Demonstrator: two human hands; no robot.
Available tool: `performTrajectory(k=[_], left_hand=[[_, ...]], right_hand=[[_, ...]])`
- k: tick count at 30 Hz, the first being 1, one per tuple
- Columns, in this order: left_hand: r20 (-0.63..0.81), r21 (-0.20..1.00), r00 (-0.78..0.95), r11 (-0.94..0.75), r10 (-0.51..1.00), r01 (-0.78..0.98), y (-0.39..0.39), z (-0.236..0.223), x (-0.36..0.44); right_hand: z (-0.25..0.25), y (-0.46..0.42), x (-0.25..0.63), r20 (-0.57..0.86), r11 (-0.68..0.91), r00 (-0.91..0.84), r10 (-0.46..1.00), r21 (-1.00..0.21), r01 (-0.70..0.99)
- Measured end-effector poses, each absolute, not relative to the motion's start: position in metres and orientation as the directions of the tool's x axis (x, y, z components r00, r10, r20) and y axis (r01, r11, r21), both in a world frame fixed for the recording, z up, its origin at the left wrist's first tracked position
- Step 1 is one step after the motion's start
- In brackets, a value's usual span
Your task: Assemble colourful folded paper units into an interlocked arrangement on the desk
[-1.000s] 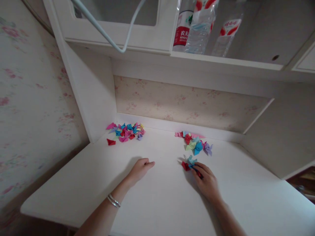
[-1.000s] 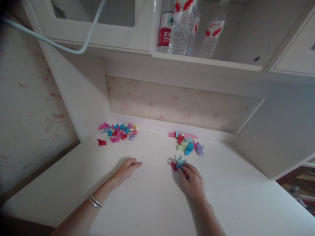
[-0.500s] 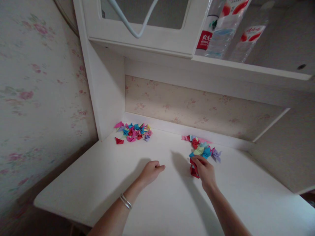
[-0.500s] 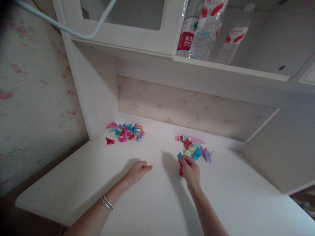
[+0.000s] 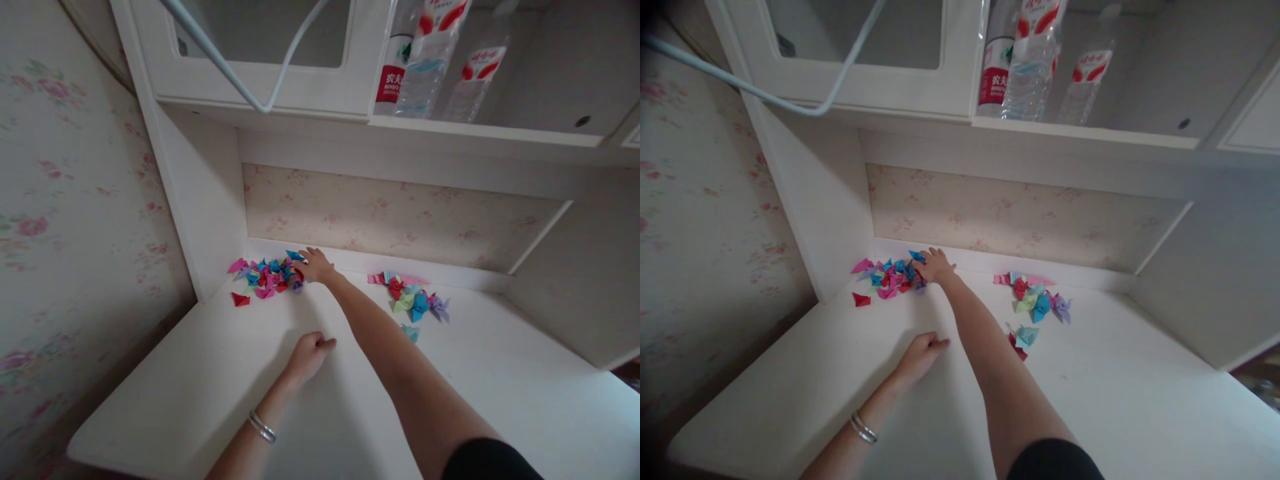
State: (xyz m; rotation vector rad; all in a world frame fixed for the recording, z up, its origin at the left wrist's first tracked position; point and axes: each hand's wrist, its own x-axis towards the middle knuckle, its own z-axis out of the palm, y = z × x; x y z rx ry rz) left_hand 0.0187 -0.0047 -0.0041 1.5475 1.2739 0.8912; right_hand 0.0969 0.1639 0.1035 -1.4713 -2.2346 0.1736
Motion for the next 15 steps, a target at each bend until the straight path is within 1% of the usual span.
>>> performTrajectory(k=[3, 8, 11, 15], left_hand=[[-0.012, 0.944, 0.208, -0.057, 0.978, 0.324, -0.005, -0.003, 0.017], [-0.017, 0.943, 0.209, -0.054, 0.978, 0.328, -0.007, 0.002, 0.018], [-0.009, 0.944, 0.204, -0.059, 0.979, 0.325, -0.009, 0.004, 0.019], [-0.011, 0.947, 0.170, -0.044, 0.985, 0.319, -0.010, 0.004, 0.019]], right_hand=[[0.094, 0.157, 0.117, 0.308, 0.357, -0.244, 0.919, -0.395, 0.846], [0.072, 0.115, 0.186, 0.357, 0.250, -0.074, 0.931, -0.477, 0.843], [0.064, 0.079, 0.237, 0.401, 0.175, 0.071, 0.913, -0.543, 0.821], [0.044, 0.024, 0.314, 0.430, 0.056, 0.310, 0.848, -0.655, 0.753]])
